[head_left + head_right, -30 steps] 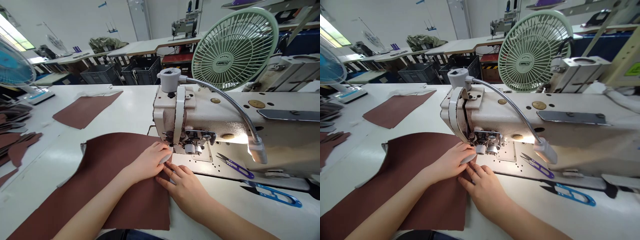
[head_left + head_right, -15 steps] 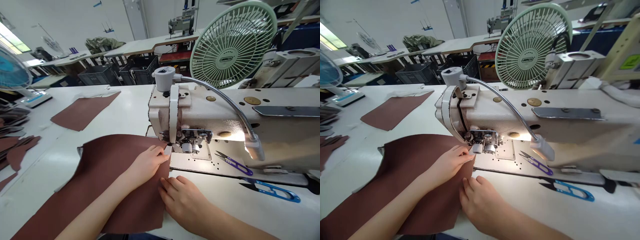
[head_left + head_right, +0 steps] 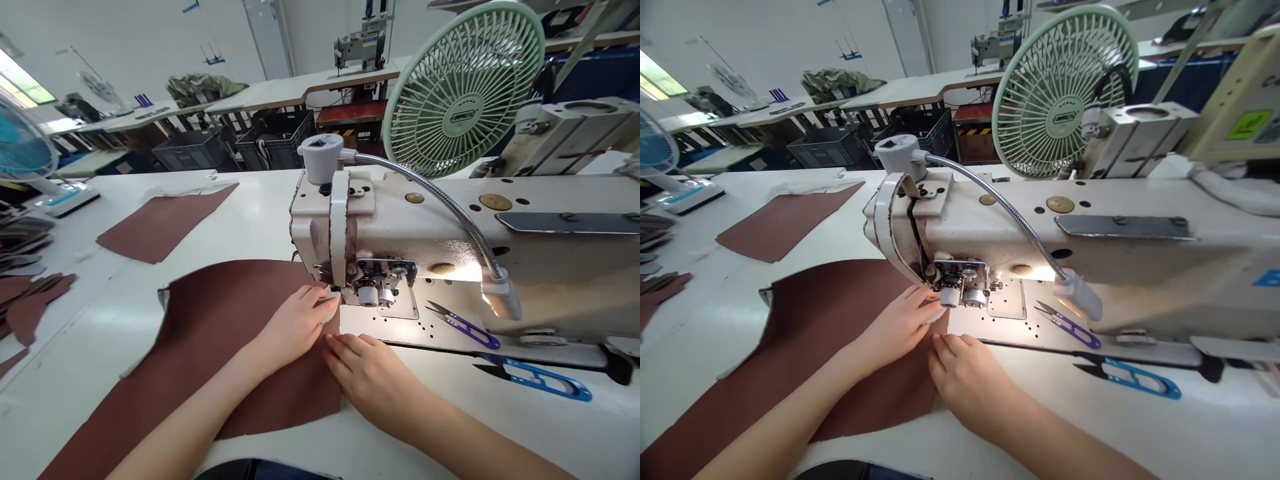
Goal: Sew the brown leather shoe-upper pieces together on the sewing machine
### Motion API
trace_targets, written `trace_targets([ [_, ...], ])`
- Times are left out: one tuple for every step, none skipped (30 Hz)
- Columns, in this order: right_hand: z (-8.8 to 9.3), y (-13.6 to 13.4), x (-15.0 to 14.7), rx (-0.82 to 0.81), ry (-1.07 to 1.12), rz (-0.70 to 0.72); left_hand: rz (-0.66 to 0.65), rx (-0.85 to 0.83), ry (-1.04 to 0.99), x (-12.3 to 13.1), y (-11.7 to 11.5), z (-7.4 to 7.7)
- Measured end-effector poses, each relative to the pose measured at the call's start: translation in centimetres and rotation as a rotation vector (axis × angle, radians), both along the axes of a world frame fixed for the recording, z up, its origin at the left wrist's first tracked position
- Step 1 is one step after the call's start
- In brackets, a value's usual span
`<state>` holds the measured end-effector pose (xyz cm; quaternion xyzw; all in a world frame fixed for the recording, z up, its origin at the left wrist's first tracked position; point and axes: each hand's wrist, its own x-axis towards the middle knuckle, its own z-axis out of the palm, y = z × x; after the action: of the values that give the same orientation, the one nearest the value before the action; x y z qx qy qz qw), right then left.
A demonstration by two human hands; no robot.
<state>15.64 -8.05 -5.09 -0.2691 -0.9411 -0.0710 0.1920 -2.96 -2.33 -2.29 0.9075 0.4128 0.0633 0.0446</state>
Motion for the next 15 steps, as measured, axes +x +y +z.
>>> trace_targets([
  [0.2, -0.1, 0.1, -0.012, -0.008, 0.005, -0.042, -0.029, -0.024, -0.5, 0.1, 0.3],
  [0.4, -0.2, 0.1, -0.031, -0.017, 0.014, -0.078, -0.053, -0.044, -0.9, 0.2, 0.5],
  [0.6, -0.3, 0.1, -0.052, -0.026, 0.027, -0.103, -0.066, -0.055, -1.3, 0.4, 0.6],
  [0.7, -0.4, 0.2, -0.077, -0.034, 0.042, -0.116, -0.066, -0.061, -1.6, 0.6, 0.6],
  [0.9, -0.5, 0.2, -0.101, -0.041, 0.057, -0.120, -0.055, -0.064, -1.7, 0.9, 0.6],
  [1.1, -0.5, 0.2, -0.122, -0.049, 0.068, -0.121, -0.037, -0.065, -1.8, 1.1, 0.4],
  [1.2, -0.6, 0.2, -0.138, -0.055, 0.074, -0.121, -0.016, -0.064, -1.8, 1.4, 0.2],
  [1.2, -0.6, 0.2, -0.150, -0.057, 0.077, -0.118, 0.004, -0.060, -1.7, 1.6, 0.0],
  [1.2, -0.5, 0.2, -0.156, -0.057, 0.079, -0.114, 0.019, -0.052, -1.5, 1.8, -0.2],
  [1.2, -0.5, 0.2, -0.158, -0.055, 0.078, -0.107, 0.030, -0.041, -1.3, 1.9, -0.4],
  [1.1, -0.4, 0.2, -0.153, -0.048, 0.078, -0.096, 0.041, -0.030, -1.2, 2.1, -0.6],
  [1.0, -0.4, 0.2, -0.142, -0.039, 0.077, -0.082, 0.049, -0.022, -1.0, 2.2, -0.8],
  [0.9, -0.3, 0.2, -0.130, -0.030, 0.072, -0.067, 0.056, -0.017, -0.8, 2.2, -0.9],
  [0.8, -0.2, 0.3, -0.117, -0.021, 0.066, -0.053, 0.061, -0.015, -0.7, 2.3, -0.9],
  [0.6, -0.2, 0.3, -0.104, -0.011, 0.056, -0.041, 0.064, -0.014, -0.7, 2.4, -0.9],
])
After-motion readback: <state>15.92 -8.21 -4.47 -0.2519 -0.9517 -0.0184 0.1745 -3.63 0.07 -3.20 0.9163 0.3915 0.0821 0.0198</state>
